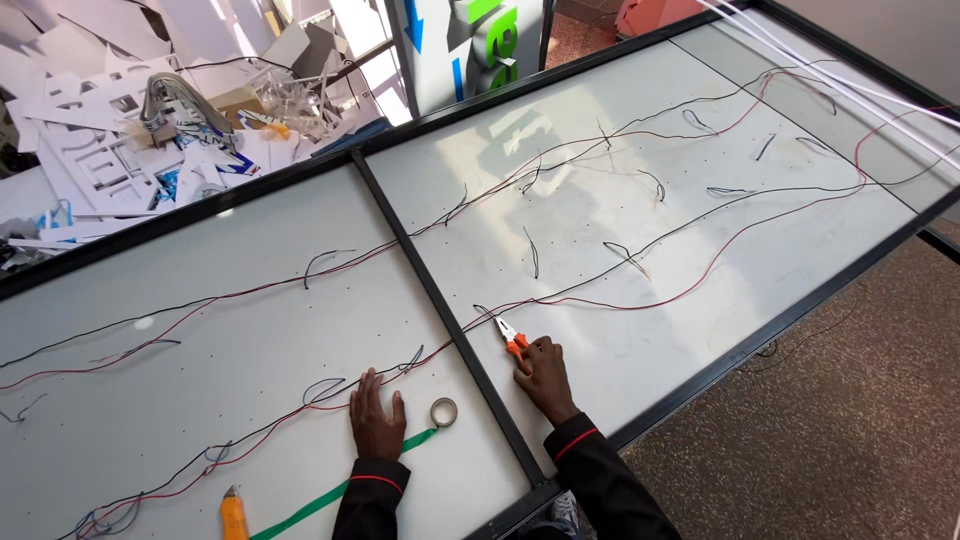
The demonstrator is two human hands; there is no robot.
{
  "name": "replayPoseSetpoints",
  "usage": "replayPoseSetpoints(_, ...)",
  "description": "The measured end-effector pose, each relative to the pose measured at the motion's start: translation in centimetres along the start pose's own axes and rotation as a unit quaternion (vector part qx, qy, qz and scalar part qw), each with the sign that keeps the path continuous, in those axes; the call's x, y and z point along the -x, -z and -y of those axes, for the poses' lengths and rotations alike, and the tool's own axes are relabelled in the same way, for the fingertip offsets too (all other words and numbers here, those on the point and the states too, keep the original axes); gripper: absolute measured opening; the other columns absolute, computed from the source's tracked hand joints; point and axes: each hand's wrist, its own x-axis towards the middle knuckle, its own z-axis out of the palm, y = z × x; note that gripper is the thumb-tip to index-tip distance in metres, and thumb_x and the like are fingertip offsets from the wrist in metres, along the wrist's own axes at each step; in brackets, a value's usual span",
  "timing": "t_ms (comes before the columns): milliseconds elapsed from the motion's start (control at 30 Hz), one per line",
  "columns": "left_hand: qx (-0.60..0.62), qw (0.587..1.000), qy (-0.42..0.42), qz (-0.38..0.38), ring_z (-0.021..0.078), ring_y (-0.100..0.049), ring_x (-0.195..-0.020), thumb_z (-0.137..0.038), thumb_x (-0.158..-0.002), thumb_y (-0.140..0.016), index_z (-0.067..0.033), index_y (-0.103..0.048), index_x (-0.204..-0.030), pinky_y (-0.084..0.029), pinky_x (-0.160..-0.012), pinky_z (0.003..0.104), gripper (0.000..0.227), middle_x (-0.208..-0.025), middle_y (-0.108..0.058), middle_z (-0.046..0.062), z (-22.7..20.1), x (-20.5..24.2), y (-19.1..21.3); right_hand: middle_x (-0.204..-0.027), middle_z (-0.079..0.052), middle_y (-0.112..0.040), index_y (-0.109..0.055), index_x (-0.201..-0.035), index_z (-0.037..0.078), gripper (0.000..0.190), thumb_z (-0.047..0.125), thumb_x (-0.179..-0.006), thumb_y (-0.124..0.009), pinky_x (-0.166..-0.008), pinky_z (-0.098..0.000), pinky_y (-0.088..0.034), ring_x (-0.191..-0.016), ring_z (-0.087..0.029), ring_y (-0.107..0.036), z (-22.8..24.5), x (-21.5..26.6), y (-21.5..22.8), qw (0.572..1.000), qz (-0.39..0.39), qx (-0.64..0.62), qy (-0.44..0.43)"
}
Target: The person works on a flat white surface, stripping and twisting multiple colored wires together. They use pliers to cut and strip wire ends, then wrap the connections with electrical tape. The process is repeated for several wire pairs across the surface.
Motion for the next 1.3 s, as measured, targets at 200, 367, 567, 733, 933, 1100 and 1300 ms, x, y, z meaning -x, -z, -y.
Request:
replayPoseSetpoints(200,-0.015,1.000,-0.008,-0.003,0.0348,-0.056,-0.162,-0.024,-0.107,-0.070,-0.0082,-0.067,-0.155,-0.041,-0.136,0.054,0.050,-0.170,-0.065,0.013,0.7,0.3,0.2,-0.132,-0.009,-0.070,-0.070,-0.099,0.012,0.012,0.014,-0.090,-0.077,-0.101,-0.0421,-0.049,-0.122,-0.030,-0.060,-1.8,1.0,3.4,0.982,0.008,-0.119,0.146)
replayPoseSetpoints(367,-0.060,0.997,0.041,0.013,0.0339,-0.057,-0.159,-0.033,-0.110,-0.076,-0.0158,-0.066,-0.157,-0.042,-0.136,0.053,0.052,-0.169,-0.065,0.010,0.1,1.3,0.9,-0.145,-0.009,-0.072,-0.078,-0.112,0.014,0.024,0.034,-0.099,-0.083,-0.116,-0.0510,-0.047,-0.139,-0.035,-0.061,-4.5,0.0,3.9,0.967,0.127,-0.206,0.081)
replayPoseSetpoints(567,-0.022,0.999,0.018,-0.033,0.0378,-0.061,-0.156,-0.025,-0.111,-0.071,-0.0059,-0.068,-0.155,-0.047,-0.132,0.052,0.048,-0.164,-0.069,0.017,-2.0,0.1,0.5,-0.131,-0.009,-0.074,-0.063,-0.093,0.015,0.023,0.036,-0.101,-0.066,-0.104,-0.0457,-0.044,-0.124,-0.030,-0.058,-3.0,-0.4,6.5,0.955,0.125,-0.264,0.048)
replayPoseSetpoints(733,-0.014,0.997,0.001,-0.070,0.0328,-0.064,-0.152,-0.030,-0.113,-0.065,-0.0051,-0.069,-0.153,-0.050,-0.128,0.046,0.047,-0.159,-0.071,0.016,-2.3,0.5,1.8,-0.108,-0.003,-0.069,-0.061,-0.095,0.014,0.017,0.030,-0.102,-0.062,-0.083,-0.0360,-0.042,-0.094,-0.019,-0.057,-0.4,1.7,8.2,0.923,0.052,-0.382,0.015)
replayPoseSetpoints(933,0.017,0.992,0.051,-0.112,0.0300,-0.071,-0.141,-0.026,-0.114,-0.062,-0.0084,-0.072,-0.146,-0.056,-0.121,0.044,0.037,-0.148,-0.077,0.009,-4.2,1.4,2.7,-0.118,-0.004,-0.087,-0.086,-0.117,0.010,0.043,0.047,-0.105,-0.070,-0.098,-0.0373,-0.060,-0.113,-0.020,-0.078,-0.6,2.5,8.6,0.893,0.032,-0.448,-0.018)
replayPoseSetpoints(1100,0.151,0.971,0.040,-0.181,0.0249,-0.076,-0.111,-0.012,-0.118,-0.061,-0.0072,-0.078,-0.120,-0.059,-0.107,0.039,0.018,-0.113,-0.081,0.005,-10.4,-1.5,0.5,-0.090,-0.008,-0.074,-0.086,-0.130,-0.001,0.037,0.024,-0.111,-0.067,-0.102,-0.0364,-0.060,-0.107,-0.024,-0.079,-0.5,0.8,7.7,0.871,-0.006,-0.486,-0.068)
replayPoseSetpoints(1300,0.080,0.994,-0.047,0.059,0.0253,-0.073,-0.107,-0.020,-0.105,-0.072,-0.0176,-0.081,-0.114,-0.059,-0.096,0.042,0.013,-0.112,-0.084,0.000,-16.8,-10.2,-11.2,-0.148,-0.013,-0.085,-0.076,-0.114,0.006,0.023,0.026,-0.107,-0.067,-0.112,-0.0446,-0.062,-0.128,-0.030,-0.085,-0.3,0.3,7.7,0.874,-0.035,-0.462,-0.150)
